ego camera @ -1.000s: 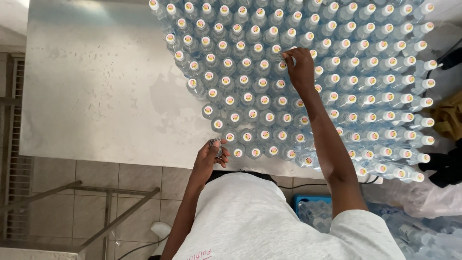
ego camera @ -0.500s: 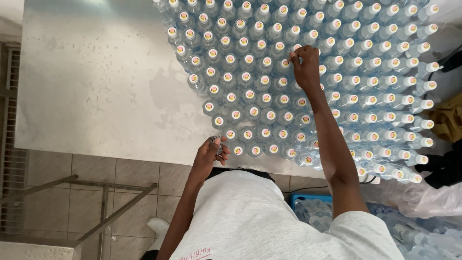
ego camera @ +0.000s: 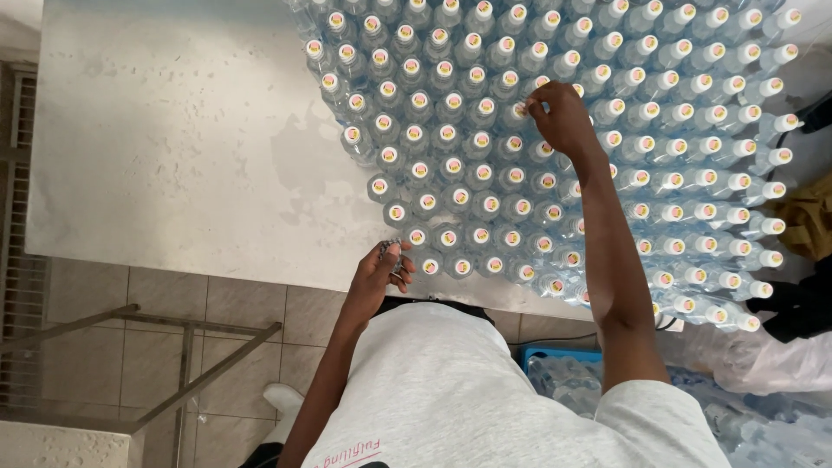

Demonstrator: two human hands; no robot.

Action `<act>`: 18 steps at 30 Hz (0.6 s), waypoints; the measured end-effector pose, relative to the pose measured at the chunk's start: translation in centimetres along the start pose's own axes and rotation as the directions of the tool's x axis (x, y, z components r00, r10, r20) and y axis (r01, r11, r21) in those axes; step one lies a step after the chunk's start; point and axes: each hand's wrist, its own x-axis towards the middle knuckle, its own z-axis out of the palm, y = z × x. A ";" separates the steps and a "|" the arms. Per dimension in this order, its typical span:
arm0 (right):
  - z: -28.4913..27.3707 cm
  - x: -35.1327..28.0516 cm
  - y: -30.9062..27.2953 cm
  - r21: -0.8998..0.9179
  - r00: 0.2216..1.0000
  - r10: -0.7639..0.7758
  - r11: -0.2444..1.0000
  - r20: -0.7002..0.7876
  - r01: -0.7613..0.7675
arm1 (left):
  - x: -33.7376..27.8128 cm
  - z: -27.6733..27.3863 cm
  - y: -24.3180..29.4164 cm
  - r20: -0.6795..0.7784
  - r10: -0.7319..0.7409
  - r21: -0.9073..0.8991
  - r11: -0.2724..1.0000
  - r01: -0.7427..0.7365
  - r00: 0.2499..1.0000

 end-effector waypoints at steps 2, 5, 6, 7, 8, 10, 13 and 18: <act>0.6 -0.3 -0.1 -0.067 0.999 -0.034 0.997 0.006 0.034 | -0.1 0.0 -0.3 0.006 -0.001 -0.005 1.000 0.001 1.000; 1.1 -0.5 -0.6 -0.047 0.995 -0.080 0.996 -0.060 0.077 | 0.0 0.1 -0.1 -0.008 0.001 0.009 1.000 -0.001 1.000; 1.2 -0.7 -0.7 -0.041 0.993 -0.063 0.997 -0.097 0.059 | 0.1 0.0 0.0 -0.009 0.001 0.008 1.000 0.000 1.000; 1.6 -1.2 -0.7 -0.032 0.991 -0.043 0.999 -0.129 0.039 | 0.0 0.0 -0.1 -0.013 -0.005 0.006 1.000 0.005 1.000; 1.7 -1.5 -0.9 -0.030 0.991 -0.045 0.999 -0.122 0.042 | 0.1 -0.3 -0.9 -0.018 -0.007 0.001 1.000 0.007 1.000; 1.7 -2.1 -1.1 0.080 0.984 -0.056 0.994 -0.171 0.070 | 0.7 -0.9 -2.4 0.033 0.132 -0.021 0.991 -0.131 0.991; 1.7 -2.5 -0.8 0.172 0.979 0.014 0.985 -0.205 0.022 | 0.9 -0.9 -2.8 0.035 0.133 -0.026 0.991 -0.132 0.991; 2.3 -2.5 0.5 0.109 0.982 -0.040 0.992 -0.184 0.061 | 1.1 -0.7 -2.7 0.058 0.121 -0.003 0.993 -0.121 0.991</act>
